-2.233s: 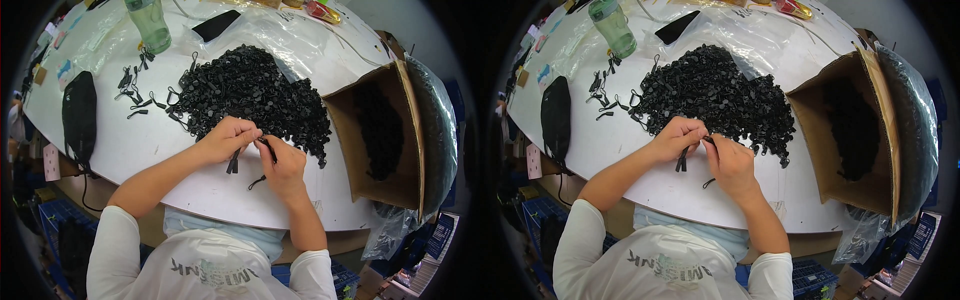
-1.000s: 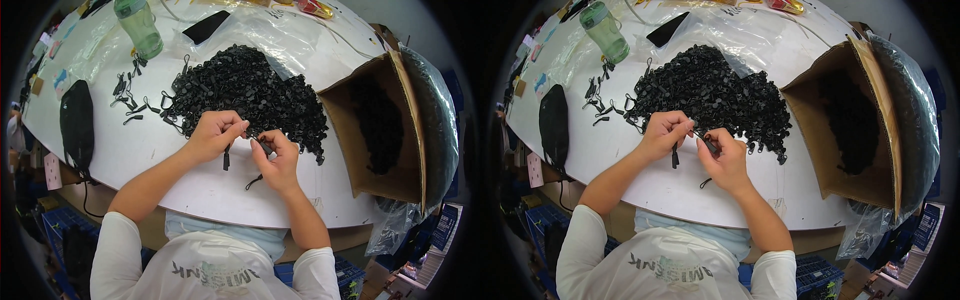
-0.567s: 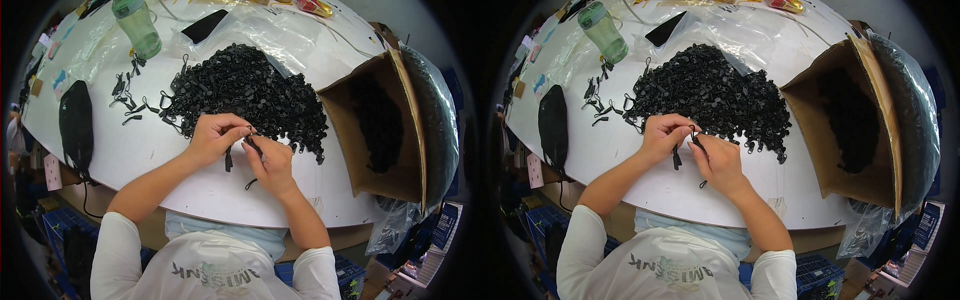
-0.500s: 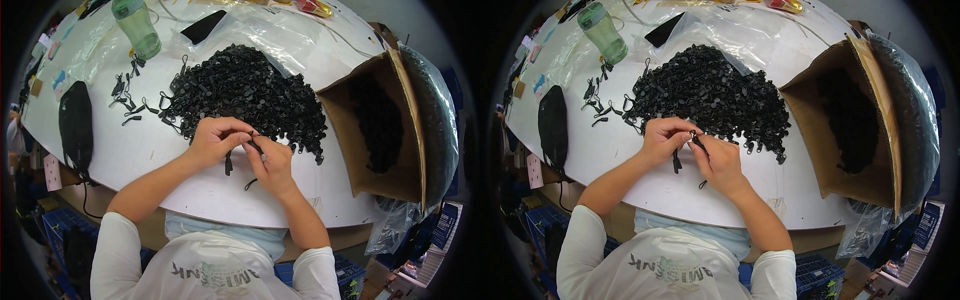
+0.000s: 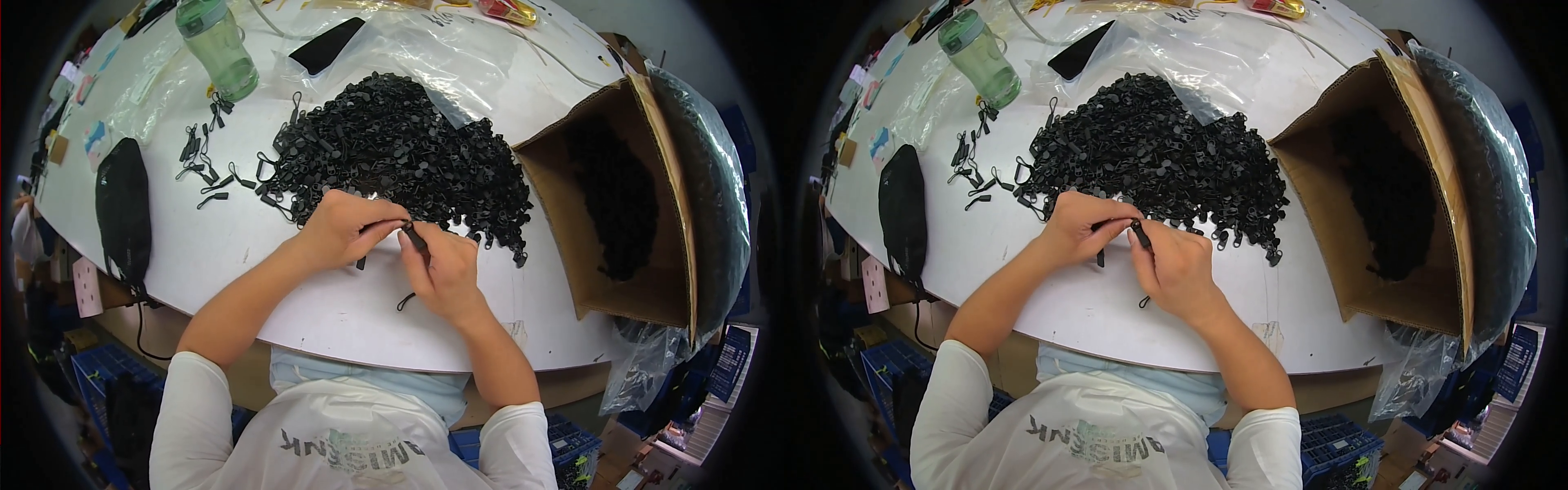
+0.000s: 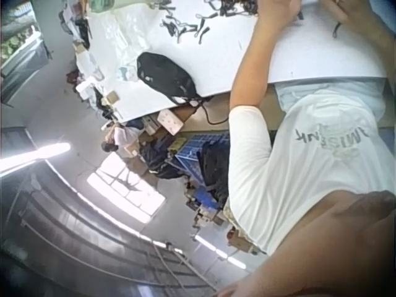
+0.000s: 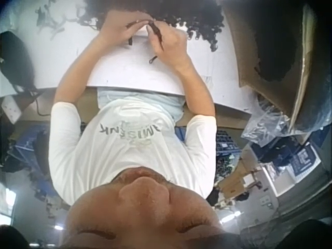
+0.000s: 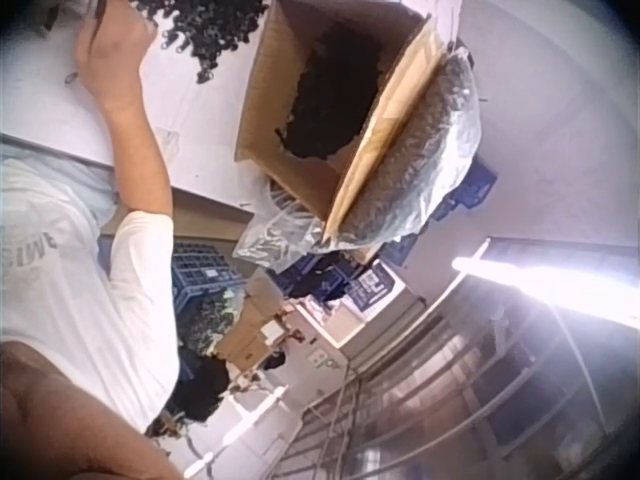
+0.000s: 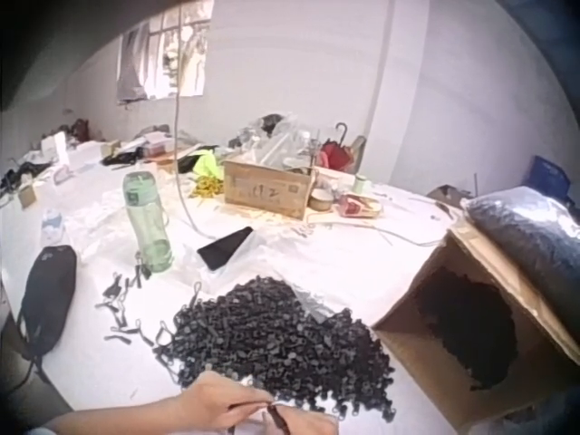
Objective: Assembling zipper pull cords by looping thin black strings and snapping black plastic clips onto the ends.
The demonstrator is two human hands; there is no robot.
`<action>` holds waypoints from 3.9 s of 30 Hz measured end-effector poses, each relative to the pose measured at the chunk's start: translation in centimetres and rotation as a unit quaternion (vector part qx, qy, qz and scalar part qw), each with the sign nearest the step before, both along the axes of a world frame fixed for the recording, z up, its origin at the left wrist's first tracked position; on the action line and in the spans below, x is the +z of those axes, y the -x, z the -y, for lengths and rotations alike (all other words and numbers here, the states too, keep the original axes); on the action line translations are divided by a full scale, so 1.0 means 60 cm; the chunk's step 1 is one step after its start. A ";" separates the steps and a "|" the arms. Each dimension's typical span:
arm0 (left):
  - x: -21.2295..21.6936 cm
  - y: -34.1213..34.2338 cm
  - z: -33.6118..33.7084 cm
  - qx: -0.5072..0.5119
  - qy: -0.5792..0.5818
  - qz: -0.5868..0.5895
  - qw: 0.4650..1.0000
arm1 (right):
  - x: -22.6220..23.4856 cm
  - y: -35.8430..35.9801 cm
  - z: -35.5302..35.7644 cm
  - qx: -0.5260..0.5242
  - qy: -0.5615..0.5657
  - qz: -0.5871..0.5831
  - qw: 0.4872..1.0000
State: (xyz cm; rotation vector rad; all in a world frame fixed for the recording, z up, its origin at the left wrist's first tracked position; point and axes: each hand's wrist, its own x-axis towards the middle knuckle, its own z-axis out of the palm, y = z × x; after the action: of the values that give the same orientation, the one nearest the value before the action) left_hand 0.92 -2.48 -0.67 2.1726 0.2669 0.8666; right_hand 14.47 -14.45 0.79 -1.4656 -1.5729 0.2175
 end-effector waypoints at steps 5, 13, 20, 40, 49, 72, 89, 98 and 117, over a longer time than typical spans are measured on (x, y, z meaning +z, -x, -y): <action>-0.003 0.002 -0.008 -0.001 -0.107 -0.006 0.994 | 0.001 -0.005 0.002 -0.006 0.066 0.033 0.997; 0.003 0.006 -0.008 0.015 -0.180 -0.006 0.984 | 0.008 -0.007 0.001 -0.003 0.134 0.057 0.989; 0.003 0.005 -0.008 0.005 -0.148 -0.015 0.989 | 0.004 -0.008 -0.002 0.006 0.119 0.057 0.991; 0.001 -0.001 0.013 0.048 -0.146 0.009 0.988 | 0.003 -0.007 0.000 -0.016 0.133 0.104 0.986; -0.008 -0.003 0.028 -0.138 0.368 0.026 0.919 | 0.006 -0.010 0.002 -0.005 0.109 0.078 0.991; 0.006 0.005 -0.010 -0.033 0.013 0.016 0.999 | 0.004 0.000 -0.002 -0.015 0.040 0.158 0.986; 0.006 0.009 -0.030 -0.041 0.013 -0.013 0.999 | 0.039 -0.020 -0.017 0.014 -0.022 0.300 0.954; 0.012 0.010 -0.024 0.066 0.206 0.036 0.976 | 0.059 -0.007 -0.033 -0.027 -0.021 0.332 0.942; 0.008 0.009 -0.039 -0.036 0.052 0.014 0.998 | 0.033 -0.017 0.018 0.041 0.227 -0.236 0.944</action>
State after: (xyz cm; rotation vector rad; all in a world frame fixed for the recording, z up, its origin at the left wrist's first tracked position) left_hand 0.38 -0.14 -0.19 2.0596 0.2135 0.8232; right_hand 15.52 -15.51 2.77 -1.5386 -1.2313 0.9629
